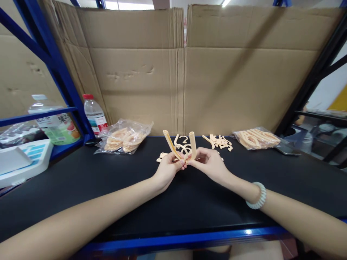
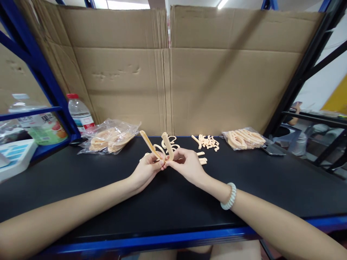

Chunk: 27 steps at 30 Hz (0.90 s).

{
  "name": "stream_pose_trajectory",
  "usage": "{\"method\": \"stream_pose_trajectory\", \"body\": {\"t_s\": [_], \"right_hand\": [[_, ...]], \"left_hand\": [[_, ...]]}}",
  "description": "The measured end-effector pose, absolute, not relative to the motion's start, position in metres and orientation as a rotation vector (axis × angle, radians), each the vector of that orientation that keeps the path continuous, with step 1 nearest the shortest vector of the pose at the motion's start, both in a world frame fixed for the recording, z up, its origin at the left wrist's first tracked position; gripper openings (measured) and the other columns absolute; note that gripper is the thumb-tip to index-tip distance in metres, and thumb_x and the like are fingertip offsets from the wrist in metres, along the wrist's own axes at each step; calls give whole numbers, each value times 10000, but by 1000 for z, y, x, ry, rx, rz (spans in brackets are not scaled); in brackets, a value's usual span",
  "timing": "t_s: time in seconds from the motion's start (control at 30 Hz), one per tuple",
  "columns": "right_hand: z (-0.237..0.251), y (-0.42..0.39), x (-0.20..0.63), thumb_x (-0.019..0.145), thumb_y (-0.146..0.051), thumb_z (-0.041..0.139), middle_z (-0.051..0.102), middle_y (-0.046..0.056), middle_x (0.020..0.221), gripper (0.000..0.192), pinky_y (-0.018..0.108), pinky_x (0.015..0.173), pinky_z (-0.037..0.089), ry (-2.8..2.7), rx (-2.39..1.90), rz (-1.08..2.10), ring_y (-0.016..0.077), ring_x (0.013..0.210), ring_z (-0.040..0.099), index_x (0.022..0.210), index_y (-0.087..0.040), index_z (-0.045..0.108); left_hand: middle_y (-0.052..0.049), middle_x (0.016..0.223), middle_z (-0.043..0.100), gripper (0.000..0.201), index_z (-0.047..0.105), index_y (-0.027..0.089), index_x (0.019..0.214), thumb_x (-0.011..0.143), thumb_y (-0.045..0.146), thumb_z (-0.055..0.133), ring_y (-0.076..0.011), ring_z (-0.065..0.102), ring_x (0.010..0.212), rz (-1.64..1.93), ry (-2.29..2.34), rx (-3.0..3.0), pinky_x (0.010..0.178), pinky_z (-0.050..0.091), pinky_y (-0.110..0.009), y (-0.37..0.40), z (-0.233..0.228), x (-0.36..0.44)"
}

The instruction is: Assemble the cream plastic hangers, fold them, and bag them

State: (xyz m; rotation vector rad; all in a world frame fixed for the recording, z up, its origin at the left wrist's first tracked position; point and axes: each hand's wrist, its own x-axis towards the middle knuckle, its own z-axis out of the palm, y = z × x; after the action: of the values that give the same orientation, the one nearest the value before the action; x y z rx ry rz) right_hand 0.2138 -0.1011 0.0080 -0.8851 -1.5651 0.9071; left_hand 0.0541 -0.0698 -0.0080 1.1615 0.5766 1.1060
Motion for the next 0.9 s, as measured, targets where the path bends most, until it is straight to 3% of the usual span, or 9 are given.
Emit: {"method": "stream_pose_trajectory", "body": {"t_s": [0.3, 0.47, 0.6, 0.73, 0.9], "right_hand": [[7, -94, 217, 633, -405, 796, 686, 48, 823, 320, 352, 729, 553, -1464, -949, 928, 197, 768, 658, 712, -182, 580], [16, -80, 240, 619, -351, 815, 657, 18, 793, 318, 288, 664, 541, -1432, -971, 1134, 130, 683, 617, 815, -169, 643], [25, -67, 271, 602, -326, 830, 603, -28, 648, 316, 271, 608, 524, -1405, -979, 1193, 90, 561, 564, 813, -167, 656], [34, -59, 300, 604, -345, 818, 584, -33, 599, 311, 240, 502, 455, -1567, -1062, 1034, 88, 511, 530, 786, -156, 651], [41, -58, 319, 631, -373, 789, 645, 7, 635, 278, 250, 526, 429, -2023, -1186, 849, 120, 558, 565, 734, -151, 655]], "left_hand": [[-25, 815, 652, 242, 635, 146, 771, 639, 250, 810, -103, 543, 697, 1074, 613, 1201, 642, 428, -231, -71, -3, 54], [-1, 717, 621, 250, 626, 139, 770, 639, 243, 812, -89, 551, 630, 1089, 649, 1231, 617, 444, -226, -60, 11, 47], [14, 658, 584, 225, 614, 143, 769, 654, 215, 793, -81, 560, 607, 1115, 704, 1201, 608, 465, -208, -36, 23, 29], [15, 627, 573, 205, 615, 143, 732, 638, 182, 794, -82, 576, 624, 1054, 727, 1273, 661, 494, -210, -12, 36, 4], [-12, 703, 632, 200, 650, 144, 709, 609, 199, 814, -101, 591, 648, 889, 744, 1514, 652, 487, -218, 7, 44, -24]]}}
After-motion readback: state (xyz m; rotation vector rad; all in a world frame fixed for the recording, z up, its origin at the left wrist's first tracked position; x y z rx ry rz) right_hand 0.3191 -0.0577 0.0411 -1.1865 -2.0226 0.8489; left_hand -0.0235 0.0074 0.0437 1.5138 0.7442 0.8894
